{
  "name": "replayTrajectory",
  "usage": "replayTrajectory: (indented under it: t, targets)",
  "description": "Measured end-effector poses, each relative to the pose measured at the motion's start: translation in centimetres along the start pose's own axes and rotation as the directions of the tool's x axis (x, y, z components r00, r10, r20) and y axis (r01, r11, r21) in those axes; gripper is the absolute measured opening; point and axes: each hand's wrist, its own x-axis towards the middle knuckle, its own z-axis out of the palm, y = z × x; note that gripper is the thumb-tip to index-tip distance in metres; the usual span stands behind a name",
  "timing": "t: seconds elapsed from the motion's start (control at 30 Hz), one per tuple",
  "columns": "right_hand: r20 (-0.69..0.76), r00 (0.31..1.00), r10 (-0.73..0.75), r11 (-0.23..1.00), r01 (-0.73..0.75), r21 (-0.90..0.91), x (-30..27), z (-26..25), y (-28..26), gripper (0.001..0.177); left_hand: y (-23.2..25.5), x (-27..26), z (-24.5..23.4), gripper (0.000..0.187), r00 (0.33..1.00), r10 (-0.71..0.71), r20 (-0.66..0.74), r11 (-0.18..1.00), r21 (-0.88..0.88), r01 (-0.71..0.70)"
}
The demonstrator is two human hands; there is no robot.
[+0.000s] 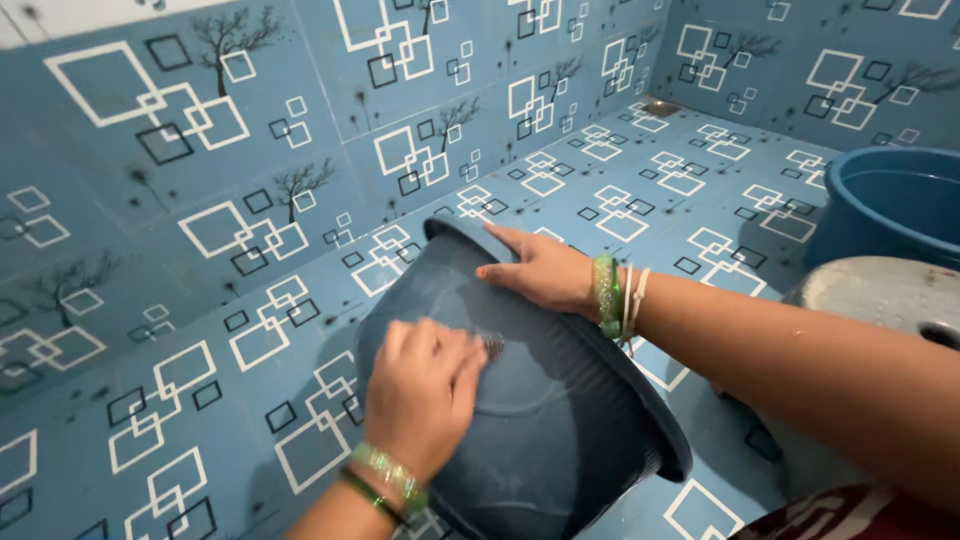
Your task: The person scrubs the exterior of a large grey plastic bucket using a metal scouring pad. They rotate the bucket to clean different sides and the bottom, then briefly rinse the bucket under a running tap before continuing to scrub the bottom surface.
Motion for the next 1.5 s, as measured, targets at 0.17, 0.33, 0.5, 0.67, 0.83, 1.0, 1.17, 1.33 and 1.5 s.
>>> replayTrajectory:
  t: [0.17,0.33,0.5,0.67,0.83,1.0,1.17,1.33,1.5]
  targets:
    - [0.164,0.96,-0.227,0.974,0.222,0.052,0.6,-0.1,1.6,0.076,-1.2,1.9,-0.4,0.007,0.996,-0.01,0.087,1.0,0.003,0.01]
    - [0.322,0.845,-0.427,0.898,0.437,0.045,1.4,-0.2,2.2,0.068,-4.8,3.8,-1.5,0.013,0.998,0.07,0.005,0.996,-0.052,-0.069]
    - [0.345,0.904,-0.254,0.967,0.237,0.093,1.0,-1.9,1.5,0.07,-3.8,-0.1,-3.1,0.013,0.99,0.052,0.129,0.997,-0.065,-0.044]
    - [0.316,0.91,-0.266,0.961,0.275,0.019,1.3,-0.2,0.5,0.07,-4.3,2.4,-2.3,0.009,0.997,-0.011,0.077,1.0,0.005,0.01]
    - [0.316,0.868,-0.384,0.913,0.407,-0.009,1.4,-1.0,1.3,0.068,-3.5,0.6,-2.9,0.011,0.996,0.06,0.066,0.996,-0.063,-0.055]
    - [0.336,0.895,-0.295,0.952,0.305,0.024,1.3,-0.5,1.0,0.07,-4.0,1.0,-2.9,0.007,0.996,0.028,0.088,0.998,-0.051,-0.024]
    - [0.354,0.878,-0.321,0.93,0.363,-0.056,1.4,0.4,0.4,0.069,-4.2,1.8,-2.7,0.009,0.998,0.018,0.066,1.0,-0.013,-0.017]
    - [0.33,0.904,-0.272,0.958,0.287,0.003,1.5,-0.8,0.9,0.071,-3.4,0.1,-3.4,0.007,0.993,0.02,0.119,0.999,-0.033,-0.016]
    - [0.349,0.869,-0.351,0.92,0.389,-0.044,2.1,0.7,0.7,0.069,-4.0,2.0,-3.1,0.009,0.998,-0.041,0.038,0.999,0.02,0.04]
